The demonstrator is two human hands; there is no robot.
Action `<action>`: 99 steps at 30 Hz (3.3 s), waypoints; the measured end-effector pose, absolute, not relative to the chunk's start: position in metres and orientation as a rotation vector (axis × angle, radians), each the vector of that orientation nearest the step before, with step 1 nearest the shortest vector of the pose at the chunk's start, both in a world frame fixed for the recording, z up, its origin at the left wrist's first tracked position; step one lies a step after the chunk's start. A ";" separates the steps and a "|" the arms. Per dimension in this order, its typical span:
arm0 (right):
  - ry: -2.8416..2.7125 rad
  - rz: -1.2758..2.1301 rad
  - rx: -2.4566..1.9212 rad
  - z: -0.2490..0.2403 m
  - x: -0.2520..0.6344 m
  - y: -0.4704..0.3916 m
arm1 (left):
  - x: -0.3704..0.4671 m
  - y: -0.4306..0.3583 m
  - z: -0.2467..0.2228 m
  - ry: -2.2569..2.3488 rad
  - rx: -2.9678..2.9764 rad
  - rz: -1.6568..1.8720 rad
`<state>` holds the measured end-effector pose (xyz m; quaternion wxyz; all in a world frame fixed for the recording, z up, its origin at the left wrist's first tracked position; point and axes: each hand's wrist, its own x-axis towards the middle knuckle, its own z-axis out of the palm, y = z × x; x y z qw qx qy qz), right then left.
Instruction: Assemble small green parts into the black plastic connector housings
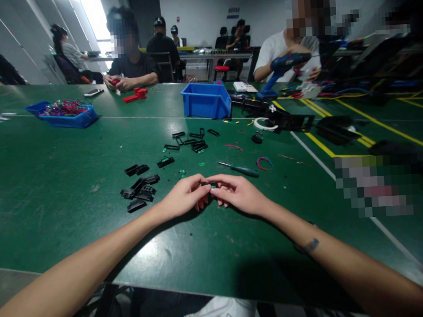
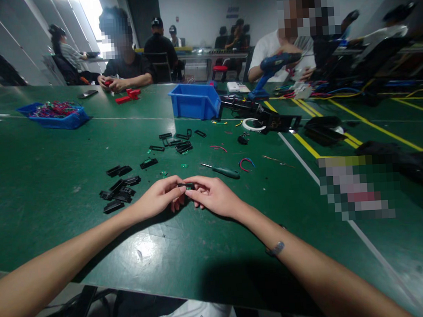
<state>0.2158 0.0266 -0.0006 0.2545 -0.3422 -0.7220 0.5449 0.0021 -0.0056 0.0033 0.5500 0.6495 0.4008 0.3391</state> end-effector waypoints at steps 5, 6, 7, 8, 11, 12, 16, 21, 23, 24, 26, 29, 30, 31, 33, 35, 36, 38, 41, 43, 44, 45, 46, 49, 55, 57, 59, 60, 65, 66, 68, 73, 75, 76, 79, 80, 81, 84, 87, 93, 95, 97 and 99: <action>-1.929 1.544 -0.902 -0.001 0.217 0.027 | 0.001 -0.006 0.005 0.933 1.543 0.797; -1.924 1.553 -0.892 -0.001 0.217 0.027 | 0.001 -0.006 0.006 0.932 1.542 0.797; -1.920 1.559 -0.883 -0.001 0.218 0.027 | 0.001 -0.006 0.006 0.931 1.542 0.796; -1.917 1.563 -0.876 -0.001 0.218 0.028 | 0.001 -0.006 0.006 0.931 1.542 0.796; -1.919 1.559 -0.871 -0.001 0.218 0.028 | 0.001 -0.006 0.005 0.935 1.549 0.800; -1.923 1.554 -0.871 -0.001 0.218 0.028 | 0.001 -0.006 0.005 0.936 1.551 0.802; -1.936 1.535 -0.874 -0.002 0.217 0.028 | 0.002 -0.006 0.005 0.937 1.558 0.803; -1.955 1.513 -0.884 -0.002 0.218 0.028 | 0.002 -0.006 0.006 0.938 1.563 0.802; -1.960 1.507 -0.889 -0.001 0.217 0.028 | 0.001 -0.006 0.005 0.941 1.564 0.801; -1.962 1.505 -0.891 -0.001 0.217 0.027 | 0.001 -0.006 0.005 0.942 1.562 0.800; -1.966 1.497 -0.900 0.000 0.217 0.027 | 0.001 -0.005 0.004 0.943 1.555 0.798; -1.979 1.489 -0.906 0.001 0.217 0.027 | 0.001 -0.004 0.003 0.943 1.541 0.797; -1.982 1.487 -0.905 0.001 0.217 0.027 | 0.001 -0.004 0.003 0.942 1.538 0.796; -1.984 1.487 -0.903 0.001 0.217 0.027 | 0.000 -0.004 0.003 0.939 1.538 0.796; -1.976 1.496 -0.899 0.001 0.217 0.027 | 0.000 -0.004 0.003 0.932 1.542 0.796; -1.964 1.509 -0.898 0.000 0.217 0.027 | 0.000 -0.004 0.003 0.928 1.549 0.797; -1.959 1.514 -0.898 0.000 0.217 0.028 | 0.000 -0.004 0.003 0.928 1.552 0.798; -1.953 1.520 -0.894 0.000 0.217 0.028 | 0.001 -0.004 0.004 0.925 1.559 0.799; -1.945 1.525 -0.880 0.000 0.217 0.028 | 0.001 -0.005 0.004 0.924 1.569 0.798; -1.945 1.521 -0.873 0.000 0.217 0.028 | 0.001 -0.005 0.004 0.924 1.575 0.796; -1.948 1.516 -0.874 0.000 0.217 0.028 | 0.001 -0.005 0.004 0.925 1.577 0.794; -1.952 1.514 -0.875 0.000 0.217 0.028 | 0.001 -0.005 0.003 0.925 1.578 0.794; -1.954 1.514 -0.876 0.001 0.217 0.028 | 0.001 -0.005 0.003 0.925 1.579 0.795; -1.954 1.523 -0.878 0.001 0.217 0.028 | 0.001 -0.006 0.003 0.928 1.577 0.796; -1.962 1.516 -0.875 -0.001 0.217 0.028 | 0.002 -0.006 0.004 0.938 1.566 0.794; -1.966 1.512 -0.875 -0.001 0.217 0.028 | 0.002 -0.006 0.005 0.942 1.563 0.792; -1.968 1.512 -0.878 0.000 0.217 0.028 | 0.002 -0.006 0.006 0.943 1.566 0.789; -1.968 1.513 -0.880 0.000 0.217 0.028 | 0.002 -0.006 0.006 0.944 1.568 0.788; -1.966 1.520 -0.878 0.001 0.217 0.028 | 0.003 -0.006 0.007 0.947 1.571 0.788; -1.965 1.522 -0.879 0.001 0.217 0.028 | 0.003 -0.006 0.007 0.947 1.572 0.788; -1.959 1.528 -0.880 0.000 0.217 0.028 | 0.003 -0.006 0.007 0.949 1.573 0.787; -1.951 1.531 -0.880 -0.001 0.217 0.028 | 0.002 -0.007 0.008 0.950 1.569 0.782; -1.958 1.527 -0.884 0.000 0.217 0.028 | 0.003 -0.007 0.008 0.949 1.565 0.783; -1.962 1.524 -0.885 0.000 0.217 0.028 | 0.003 -0.007 0.008 0.949 1.564 0.784; -1.968 1.518 -0.887 0.001 0.217 0.028 | 0.003 -0.006 0.006 0.942 1.565 0.789; -1.969 1.518 -0.889 0.001 0.217 0.028 | 0.002 -0.006 0.005 0.938 1.566 0.791; -1.969 1.519 -0.889 0.001 0.217 0.028 | 0.002 -0.006 0.005 0.934 1.567 0.793; -1.959 1.528 -0.888 0.001 0.217 0.028 | 0.002 -0.006 0.004 0.933 1.567 0.790; -1.952 1.531 -0.890 0.000 0.217 0.028 | 0.002 -0.006 0.004 0.943 1.566 0.784; -1.944 1.540 -0.888 0.001 0.216 0.028 | 0.002 -0.006 0.004 0.946 1.572 0.790; -1.940 1.544 -0.890 0.001 0.217 0.028 | 0.002 -0.006 0.005 0.947 1.572 0.790; -1.936 1.549 -0.888 0.001 0.217 0.028 | 0.002 -0.006 0.006 0.949 1.569 0.788; -1.937 1.550 -0.886 0.001 0.217 0.028 | 0.002 -0.007 0.006 0.950 1.565 0.787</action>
